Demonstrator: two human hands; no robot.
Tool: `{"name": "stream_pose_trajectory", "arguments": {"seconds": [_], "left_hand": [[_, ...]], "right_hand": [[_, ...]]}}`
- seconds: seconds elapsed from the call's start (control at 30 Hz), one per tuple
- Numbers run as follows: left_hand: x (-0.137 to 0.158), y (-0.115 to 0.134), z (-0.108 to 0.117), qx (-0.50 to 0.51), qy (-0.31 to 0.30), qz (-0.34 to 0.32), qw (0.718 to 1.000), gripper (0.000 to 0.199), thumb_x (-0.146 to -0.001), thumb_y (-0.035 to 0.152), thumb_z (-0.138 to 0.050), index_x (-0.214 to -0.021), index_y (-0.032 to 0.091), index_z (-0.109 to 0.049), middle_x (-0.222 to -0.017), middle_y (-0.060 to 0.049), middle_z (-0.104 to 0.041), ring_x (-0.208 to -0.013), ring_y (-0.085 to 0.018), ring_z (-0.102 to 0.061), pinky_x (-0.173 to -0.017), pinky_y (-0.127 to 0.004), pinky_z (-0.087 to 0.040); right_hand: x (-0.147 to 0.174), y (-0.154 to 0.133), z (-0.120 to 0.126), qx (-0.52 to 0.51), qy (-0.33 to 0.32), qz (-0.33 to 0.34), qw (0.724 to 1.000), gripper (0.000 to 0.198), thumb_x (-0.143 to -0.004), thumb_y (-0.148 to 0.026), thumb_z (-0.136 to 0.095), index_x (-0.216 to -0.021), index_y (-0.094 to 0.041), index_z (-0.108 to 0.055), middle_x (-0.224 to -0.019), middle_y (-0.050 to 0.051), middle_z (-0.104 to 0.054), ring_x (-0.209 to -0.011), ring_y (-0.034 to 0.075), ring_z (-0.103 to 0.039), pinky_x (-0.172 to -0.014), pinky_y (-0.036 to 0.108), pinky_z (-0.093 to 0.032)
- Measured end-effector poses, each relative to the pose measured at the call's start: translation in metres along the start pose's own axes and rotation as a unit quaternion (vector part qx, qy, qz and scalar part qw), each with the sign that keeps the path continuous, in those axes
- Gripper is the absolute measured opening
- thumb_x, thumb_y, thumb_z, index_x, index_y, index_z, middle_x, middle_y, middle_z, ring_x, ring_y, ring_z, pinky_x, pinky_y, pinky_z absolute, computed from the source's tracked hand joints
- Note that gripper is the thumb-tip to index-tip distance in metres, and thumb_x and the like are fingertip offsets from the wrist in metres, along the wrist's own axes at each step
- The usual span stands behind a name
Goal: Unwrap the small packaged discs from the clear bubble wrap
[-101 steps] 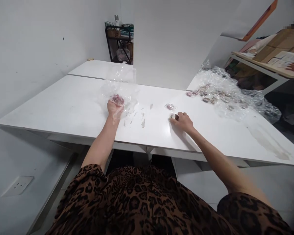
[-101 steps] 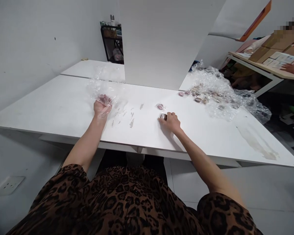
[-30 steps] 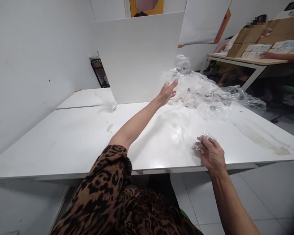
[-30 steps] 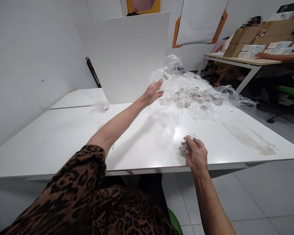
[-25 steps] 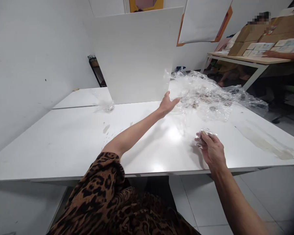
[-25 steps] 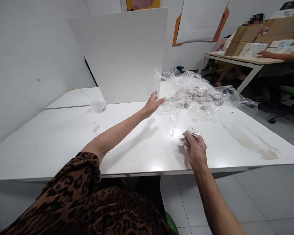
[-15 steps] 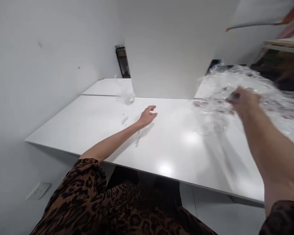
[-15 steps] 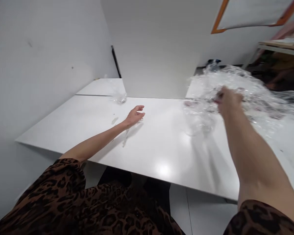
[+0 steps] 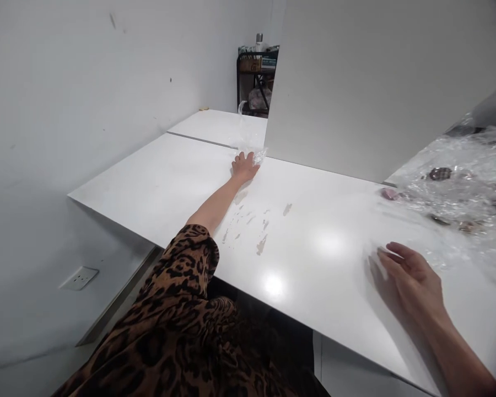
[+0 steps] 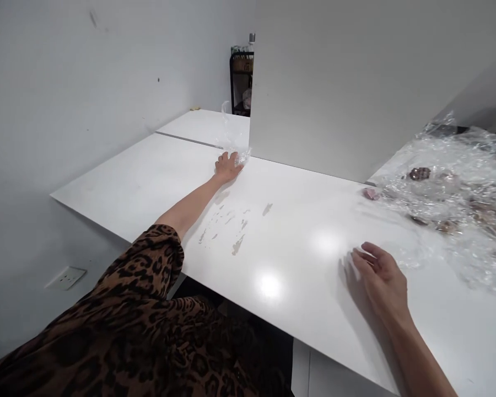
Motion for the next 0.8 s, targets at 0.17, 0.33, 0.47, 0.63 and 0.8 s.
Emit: {"name": "stream_pose_trajectory", "arguments": {"seconds": [0.17,0.33,0.47,0.63,0.8], "left_hand": [[0.019,-0.001,-0.013,-0.007,-0.026,-0.059,0.998,0.020,-0.085,0.005,-0.054,-0.099,0.018,-0.062,-0.123,-0.017,-0.058,-0.121,-0.033,-0.053,-0.115,-0.051,-0.032],[0.105,0.012,-0.001,0.003,-0.159,-0.205,0.966,0.027,-0.083,0.007,-0.056,-0.106,0.019,-0.063,-0.125,-0.014,-0.057,-0.118,-0.028,-0.055,-0.111,-0.043,-0.041],[0.170,0.030,0.020,0.069,-0.308,-0.233,0.920,0.032,-0.085,0.035,-0.072,-0.114,0.022,-0.065,-0.133,-0.013,-0.058,-0.125,-0.029,-0.055,-0.108,-0.042,-0.045],[0.190,0.055,0.024,0.157,-0.285,-0.120,0.938,0.070,-0.090,0.052,-0.066,-0.149,0.021,-0.045,-0.101,-0.007,-0.070,-0.096,-0.023,-0.065,-0.090,-0.035,-0.048],[0.180,0.069,0.009,0.102,-0.254,-0.069,0.959,0.039,-0.083,0.029,-0.074,-0.121,0.019,-0.066,-0.070,0.002,-0.057,-0.074,-0.019,-0.057,-0.077,-0.032,-0.044]], "right_hand": [[0.015,-0.005,0.006,0.024,0.007,-0.017,1.000,0.043,-0.066,-0.056,-0.087,-0.105,-0.043,-0.076,-0.113,0.007,-0.075,-0.111,0.033,-0.070,-0.091,0.052,-0.058],[0.014,-0.032,-0.037,0.005,-0.071,0.040,0.997,0.044,-0.071,-0.057,-0.082,-0.103,-0.028,-0.076,-0.106,0.008,-0.073,-0.100,0.029,-0.067,-0.086,0.045,-0.057],[0.011,-0.059,-0.101,-0.020,-0.138,0.052,0.989,0.056,-0.070,-0.062,-0.081,-0.110,-0.024,-0.070,-0.119,0.009,-0.069,-0.106,0.026,-0.064,-0.082,0.037,-0.055],[-0.010,-0.089,-0.169,-0.006,-0.118,-0.003,0.993,0.072,-0.062,-0.063,-0.082,-0.117,-0.019,-0.062,-0.117,0.013,-0.066,-0.103,0.027,-0.063,-0.076,0.034,-0.052],[-0.014,-0.110,-0.190,-0.037,-0.177,-0.020,0.983,0.048,-0.052,-0.053,-0.085,-0.074,-0.020,-0.058,-0.067,0.004,-0.054,-0.068,0.018,-0.051,-0.059,0.032,-0.042]]}}
Point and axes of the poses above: each hand's wrist, its own x-axis away from the middle knuckle, its own z-axis out of the back of the hand, y = z × x, the point moved 1 cm from there along -x, towards the middle knuckle
